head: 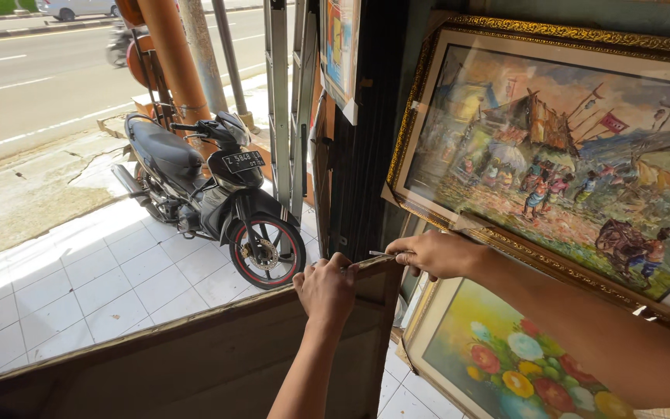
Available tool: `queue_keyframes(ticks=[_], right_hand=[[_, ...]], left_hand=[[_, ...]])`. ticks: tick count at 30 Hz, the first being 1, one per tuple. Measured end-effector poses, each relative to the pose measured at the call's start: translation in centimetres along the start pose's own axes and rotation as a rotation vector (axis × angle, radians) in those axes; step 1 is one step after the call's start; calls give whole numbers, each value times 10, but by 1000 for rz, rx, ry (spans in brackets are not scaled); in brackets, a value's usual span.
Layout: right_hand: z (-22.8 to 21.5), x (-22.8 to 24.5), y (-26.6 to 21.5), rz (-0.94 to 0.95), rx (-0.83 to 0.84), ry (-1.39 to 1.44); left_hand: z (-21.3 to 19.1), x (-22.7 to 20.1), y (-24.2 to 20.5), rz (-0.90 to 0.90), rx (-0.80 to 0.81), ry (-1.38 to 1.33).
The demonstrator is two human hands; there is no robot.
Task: The person uses pliers to remove staples from the back of a large framed picture. They work along the edges of the frame, pulling out staples one by one to detach the backing material.
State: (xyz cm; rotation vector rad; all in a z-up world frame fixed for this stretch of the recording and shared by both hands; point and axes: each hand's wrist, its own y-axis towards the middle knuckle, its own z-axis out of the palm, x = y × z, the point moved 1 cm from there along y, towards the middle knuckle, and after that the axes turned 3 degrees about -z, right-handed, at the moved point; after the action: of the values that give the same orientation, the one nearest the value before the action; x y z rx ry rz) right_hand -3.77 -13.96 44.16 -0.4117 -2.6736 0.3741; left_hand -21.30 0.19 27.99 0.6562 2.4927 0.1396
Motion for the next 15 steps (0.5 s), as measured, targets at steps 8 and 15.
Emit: queue_keyframes(ticks=[8, 15], right_hand=[[4, -16, -8, 16, -39, -177], [-1, -33, -23, 55, 84, -58]], left_hand=[[8, -22, -2, 34, 92, -74], [17, -32, 17, 120, 105, 56]])
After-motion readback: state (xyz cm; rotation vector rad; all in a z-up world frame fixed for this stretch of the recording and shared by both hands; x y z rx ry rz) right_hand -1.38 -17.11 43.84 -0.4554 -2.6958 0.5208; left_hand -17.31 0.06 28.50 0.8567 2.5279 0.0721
